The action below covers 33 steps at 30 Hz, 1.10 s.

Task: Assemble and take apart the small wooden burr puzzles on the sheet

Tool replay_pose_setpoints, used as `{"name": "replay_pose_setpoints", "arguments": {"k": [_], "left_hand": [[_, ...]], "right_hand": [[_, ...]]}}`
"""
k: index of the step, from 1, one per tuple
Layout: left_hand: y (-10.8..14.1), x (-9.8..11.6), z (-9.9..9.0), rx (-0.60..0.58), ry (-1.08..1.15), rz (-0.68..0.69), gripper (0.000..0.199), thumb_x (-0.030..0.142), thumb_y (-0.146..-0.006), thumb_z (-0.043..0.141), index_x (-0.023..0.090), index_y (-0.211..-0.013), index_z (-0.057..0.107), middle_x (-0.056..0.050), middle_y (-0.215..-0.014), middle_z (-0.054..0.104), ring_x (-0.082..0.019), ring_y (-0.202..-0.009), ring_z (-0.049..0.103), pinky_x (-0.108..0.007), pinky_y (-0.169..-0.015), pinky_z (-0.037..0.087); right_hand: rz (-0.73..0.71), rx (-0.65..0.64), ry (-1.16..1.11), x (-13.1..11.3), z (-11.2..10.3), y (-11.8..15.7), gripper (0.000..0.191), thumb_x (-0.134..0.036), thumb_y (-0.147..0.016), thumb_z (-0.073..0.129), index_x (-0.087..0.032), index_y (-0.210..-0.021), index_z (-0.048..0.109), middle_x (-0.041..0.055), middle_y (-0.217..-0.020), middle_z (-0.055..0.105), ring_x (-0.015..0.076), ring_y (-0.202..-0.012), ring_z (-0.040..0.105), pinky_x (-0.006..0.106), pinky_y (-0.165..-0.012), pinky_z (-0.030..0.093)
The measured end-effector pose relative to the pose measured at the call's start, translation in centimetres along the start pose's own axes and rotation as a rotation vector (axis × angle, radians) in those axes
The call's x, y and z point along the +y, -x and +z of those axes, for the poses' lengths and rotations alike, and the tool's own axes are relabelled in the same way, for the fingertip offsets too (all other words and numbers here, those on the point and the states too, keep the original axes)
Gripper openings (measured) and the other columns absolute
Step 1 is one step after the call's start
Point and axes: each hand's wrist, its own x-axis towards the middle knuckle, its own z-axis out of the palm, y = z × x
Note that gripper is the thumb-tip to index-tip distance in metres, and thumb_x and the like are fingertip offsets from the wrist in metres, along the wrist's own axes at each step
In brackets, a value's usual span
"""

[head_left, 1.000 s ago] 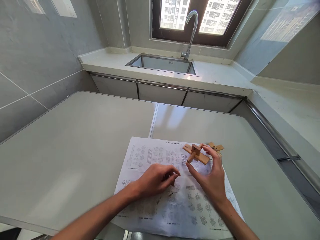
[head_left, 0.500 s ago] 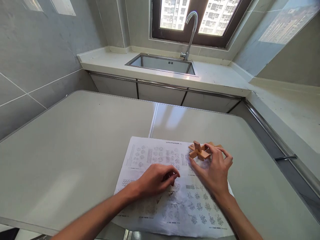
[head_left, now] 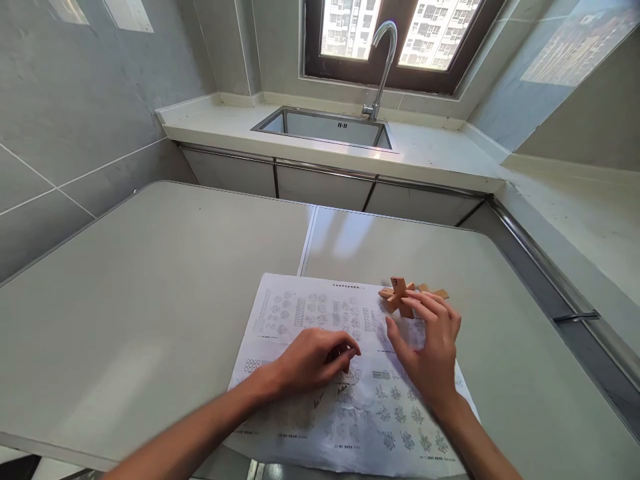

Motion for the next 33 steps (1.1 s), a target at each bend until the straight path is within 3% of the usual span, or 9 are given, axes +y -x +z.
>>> {"name": "replay_pose_setpoints", "arguments": {"k": [2, 4, 7, 9, 19, 33], "left_hand": [[0.0, 0.0, 0.0, -0.002, 0.005, -0.004, 0.017, 0.016, -0.101, 0.059, 0.016, -0.110, 0.074, 0.000, -0.075, 0.075, -0.012, -0.067, 0.068, -0.020, -0.068, 0.049], [-0.1, 0.0, 0.0, -0.006, 0.006, -0.001, 0.018, 0.015, -0.101, 0.059, 0.017, -0.111, 0.074, 0.000, -0.075, 0.075, -0.012, -0.066, 0.067, -0.020, -0.068, 0.049], [-0.1, 0.0, 0.0, 0.005, -0.021, 0.013, 0.017, 0.017, -0.101, 0.058, 0.017, -0.107, 0.074, 0.000, -0.076, 0.074, -0.012, -0.065, 0.064, -0.020, -0.064, 0.046], [-0.1, 0.0, 0.1, 0.015, -0.045, 0.015, 0.016, 0.019, -0.102, 0.057, 0.016, -0.100, 0.073, 0.000, -0.076, 0.072, -0.012, -0.064, 0.062, -0.021, -0.062, 0.044], [-0.2, 0.1, 0.0, 0.007, -0.023, 0.000, 0.017, 0.021, -0.103, 0.057, 0.017, -0.098, 0.072, 0.000, -0.076, 0.071, -0.012, -0.065, 0.060, -0.021, -0.063, 0.044], [-0.3, 0.3, -0.2, 0.006, 0.009, -0.025, 0.017, 0.024, -0.103, 0.057, 0.017, -0.098, 0.072, 0.000, -0.075, 0.069, -0.012, -0.064, 0.058, -0.020, -0.062, 0.044]], "right_hand": [[-0.087, -0.045, -0.157, -0.7, -0.1, 0.1, 0.027, -0.013, -0.096, 0.070, -0.024, -0.120, 0.065, 0.0115, -0.114, 0.071, 0.0314, -0.115, 0.066, 0.052, -0.099, 0.055], [-0.129, -0.176, -0.304, -1.3, 0.0, 0.7, 0.024, -0.006, -0.097, 0.064, -0.023, -0.114, 0.066, 0.0071, -0.099, 0.073, 0.0241, -0.094, 0.071, 0.040, -0.086, 0.058], [-0.124, -0.331, -0.368, -1.8, 0.6, 2.0, 0.017, -0.008, -0.100, 0.061, -0.022, -0.109, 0.065, -0.0008, -0.077, 0.071, 0.0140, -0.063, 0.064, 0.027, -0.064, 0.052], [-0.126, -0.387, -0.354, -1.9, 0.9, 2.7, 0.012, -0.013, -0.102, 0.060, -0.021, -0.109, 0.066, -0.0053, -0.065, 0.063, 0.0113, -0.051, 0.056, 0.025, -0.055, 0.045], [-0.076, -0.434, -0.345, -1.7, 1.1, 2.8, 0.009, -0.016, -0.104, 0.058, -0.021, -0.103, 0.065, -0.0079, -0.058, 0.055, 0.0094, -0.047, 0.049, 0.022, -0.052, 0.040], [-0.050, -0.428, -0.318, -1.8, 1.3, 2.9, 0.010, -0.019, -0.105, 0.056, -0.020, -0.104, 0.065, -0.0068, -0.059, 0.058, 0.0103, -0.047, 0.052, 0.022, -0.054, 0.042]]}}
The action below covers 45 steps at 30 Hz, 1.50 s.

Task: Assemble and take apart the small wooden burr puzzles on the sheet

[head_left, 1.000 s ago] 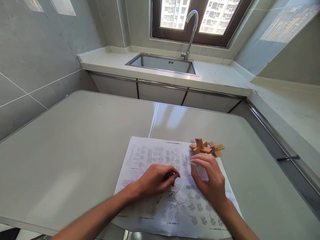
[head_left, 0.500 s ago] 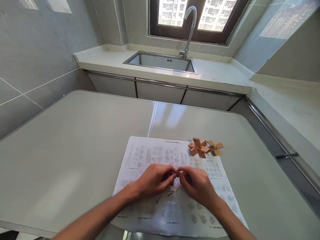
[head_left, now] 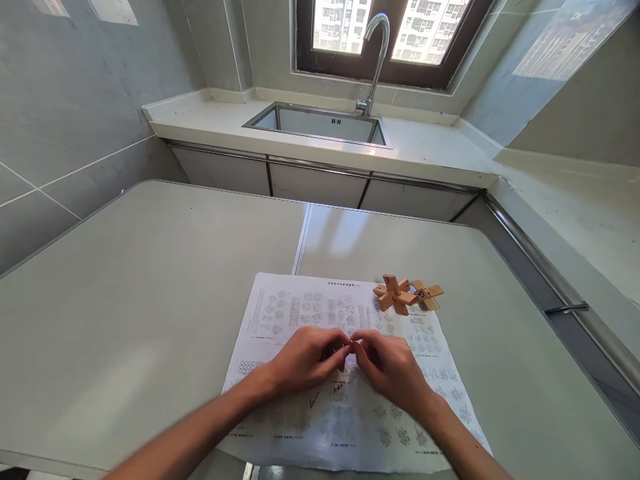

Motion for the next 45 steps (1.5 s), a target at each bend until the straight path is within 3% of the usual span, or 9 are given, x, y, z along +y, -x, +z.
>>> {"name": "replay_pose_setpoints", "arguments": {"k": [45], "left_hand": [[-0.06, -0.05, 0.08, 0.006, -0.004, -0.011, 0.017, 0.024, -0.101, 0.056, 0.017, -0.096, 0.071, -0.001, -0.076, 0.071, -0.013, -0.065, 0.060, -0.021, -0.062, 0.046]], "right_hand": [[0.013, -0.017, -0.014, 0.16, 0.07, -0.12, 0.010, -0.018, -0.104, 0.055, -0.022, -0.104, 0.064, -0.0069, -0.058, 0.059, 0.0108, -0.047, 0.052, 0.023, -0.053, 0.042]]}}
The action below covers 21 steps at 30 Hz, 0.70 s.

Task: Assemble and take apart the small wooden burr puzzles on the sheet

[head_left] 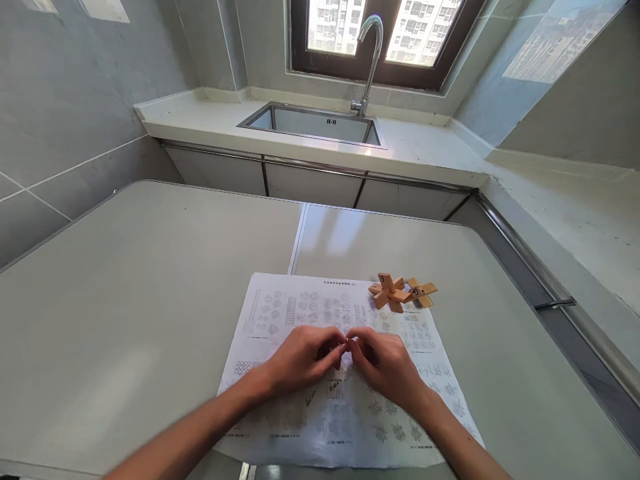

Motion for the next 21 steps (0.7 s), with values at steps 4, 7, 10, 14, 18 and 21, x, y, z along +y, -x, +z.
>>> {"name": "replay_pose_setpoints", "arguments": {"k": [4, 7, 10, 14, 18, 21], "left_hand": [[0.01, 0.00, 0.00, 0.003, 0.001, 0.002, 0.016, 0.023, -0.101, 0.057, 0.017, -0.096, 0.071, -0.001, -0.076, 0.071, -0.013, -0.064, 0.060, -0.022, -0.062, 0.046], [0.02, 0.02, -0.01, 0.004, 0.002, -0.003, 0.015, 0.023, -0.101, 0.057, 0.018, -0.095, 0.071, -0.001, -0.075, 0.071, -0.013, -0.064, 0.060, -0.022, -0.061, 0.045], [0.03, 0.02, 0.00, 0.006, 0.003, -0.005, 0.015, 0.024, -0.101, 0.058, 0.018, -0.096, 0.071, -0.001, -0.076, 0.071, -0.013, -0.064, 0.061, -0.022, -0.062, 0.046], [0.02, -0.04, 0.02, 0.007, 0.001, -0.009, 0.017, 0.026, -0.102, 0.057, 0.017, -0.094, 0.071, -0.001, -0.075, 0.070, -0.012, -0.064, 0.059, -0.021, -0.061, 0.045], [0.01, -0.09, 0.04, 0.001, 0.002, -0.009, 0.016, 0.024, -0.101, 0.058, 0.017, -0.095, 0.071, -0.001, -0.075, 0.070, -0.012, -0.064, 0.058, -0.021, -0.061, 0.044], [0.01, -0.09, 0.06, 0.002, 0.000, -0.009, 0.016, 0.023, -0.101, 0.058, 0.017, -0.095, 0.071, -0.001, -0.074, 0.069, -0.012, -0.064, 0.058, -0.021, -0.061, 0.044]], "right_hand": [[0.003, -0.003, -0.004, 0.02, 0.03, 0.01, 0.011, -0.018, -0.104, 0.055, -0.022, -0.104, 0.065, -0.0068, -0.058, 0.059, 0.0107, -0.047, 0.051, 0.023, -0.053, 0.042], [0.006, -0.003, -0.008, 0.01, 0.05, 0.03, 0.011, -0.018, -0.104, 0.054, -0.022, -0.104, 0.065, -0.0070, -0.058, 0.058, 0.0108, -0.047, 0.051, 0.024, -0.053, 0.042], [0.013, -0.008, -0.012, -0.03, 0.04, 0.00, 0.011, -0.018, -0.105, 0.054, -0.021, -0.104, 0.064, -0.0069, -0.058, 0.058, 0.0108, -0.047, 0.052, 0.024, -0.054, 0.042], [0.012, -0.014, -0.013, 0.00, 0.04, 0.00, 0.010, -0.019, -0.105, 0.054, -0.021, -0.104, 0.064, -0.0068, -0.059, 0.058, 0.0108, -0.047, 0.051, 0.024, -0.054, 0.041], [0.009, -0.013, -0.011, 0.18, 0.13, 0.13, 0.010, -0.018, -0.105, 0.055, -0.022, -0.104, 0.064, -0.0071, -0.059, 0.058, 0.0109, -0.047, 0.050, 0.024, -0.054, 0.041], [0.007, -0.008, -0.014, 0.18, 0.18, 0.19, 0.010, -0.018, -0.104, 0.055, -0.022, -0.105, 0.064, -0.0073, -0.059, 0.058, 0.0109, -0.047, 0.050, 0.024, -0.054, 0.042]]}}
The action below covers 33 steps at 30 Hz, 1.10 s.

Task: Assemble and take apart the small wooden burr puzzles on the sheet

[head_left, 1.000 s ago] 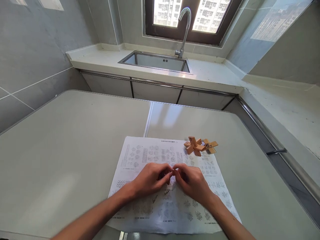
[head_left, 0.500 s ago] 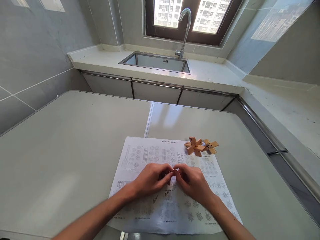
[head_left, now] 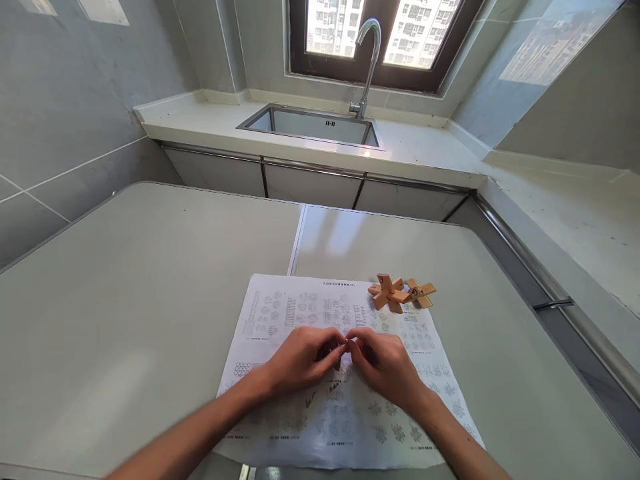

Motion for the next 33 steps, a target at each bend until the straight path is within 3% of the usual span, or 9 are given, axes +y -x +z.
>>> {"name": "replay_pose_setpoints", "arguments": {"k": [4, 8, 15, 26, 33], "left_hand": [[0.0, 0.0, 0.0, 0.000, -0.004, 0.009, 0.018, 0.024, -0.102, 0.057, 0.017, -0.098, 0.072, 0.000, -0.073, 0.069, -0.012, -0.063, 0.058, -0.021, -0.061, 0.044], [-0.1, 0.0, -0.1, -0.025, 0.017, 0.020, 0.020, 0.026, -0.104, 0.056, 0.018, -0.104, 0.074, 0.000, -0.074, 0.071, -0.012, -0.064, 0.061, -0.021, -0.063, 0.046], [-0.1, 0.0, -0.2, -0.028, 0.011, 0.005, 0.020, 0.028, -0.104, 0.057, 0.017, -0.102, 0.073, -0.001, -0.075, 0.074, -0.013, -0.064, 0.064, -0.021, -0.063, 0.047], [-0.1, 0.2, -0.5, -0.036, 0.096, -0.049, 0.024, 0.033, -0.104, 0.054, 0.017, -0.099, 0.071, -0.002, -0.075, 0.076, -0.014, -0.065, 0.067, -0.023, -0.064, 0.048], [-0.6, 0.4, -1.8, -0.036, 0.198, -0.146, 0.032, 0.040, -0.106, 0.051, 0.018, -0.099, 0.072, -0.003, -0.076, 0.074, -0.013, -0.062, 0.060, -0.023, -0.060, 0.043]], "right_hand": [[0.086, 0.007, -0.115, -0.5, -0.2, -0.3, 0.009, -0.020, -0.104, 0.055, -0.022, -0.106, 0.063, -0.0062, -0.061, 0.064, 0.0110, -0.047, 0.053, 0.023, -0.052, 0.044], [0.301, 0.039, -0.313, -1.0, -0.7, -0.9, 0.009, -0.028, -0.105, 0.057, -0.023, -0.104, 0.063, -0.0056, -0.061, 0.066, 0.0112, -0.047, 0.054, 0.021, -0.049, 0.044], [0.582, 0.324, -0.439, -0.1, -1.6, -1.2, 0.019, -0.042, -0.104, 0.062, -0.023, -0.102, 0.063, -0.0080, -0.053, 0.056, 0.0120, -0.046, 0.050, 0.022, -0.050, 0.044], [0.732, 0.625, -0.507, 1.8, -3.2, -2.2, 0.034, -0.056, -0.098, 0.068, -0.023, -0.105, 0.062, -0.0082, -0.052, 0.057, 0.0100, -0.043, 0.047, 0.019, -0.044, 0.043], [0.785, 0.657, -0.555, 3.9, -3.9, -2.5, 0.042, -0.054, -0.096, 0.070, -0.022, -0.122, 0.063, -0.0079, -0.051, 0.058, 0.0102, -0.041, 0.044, 0.020, -0.043, 0.041]]}}
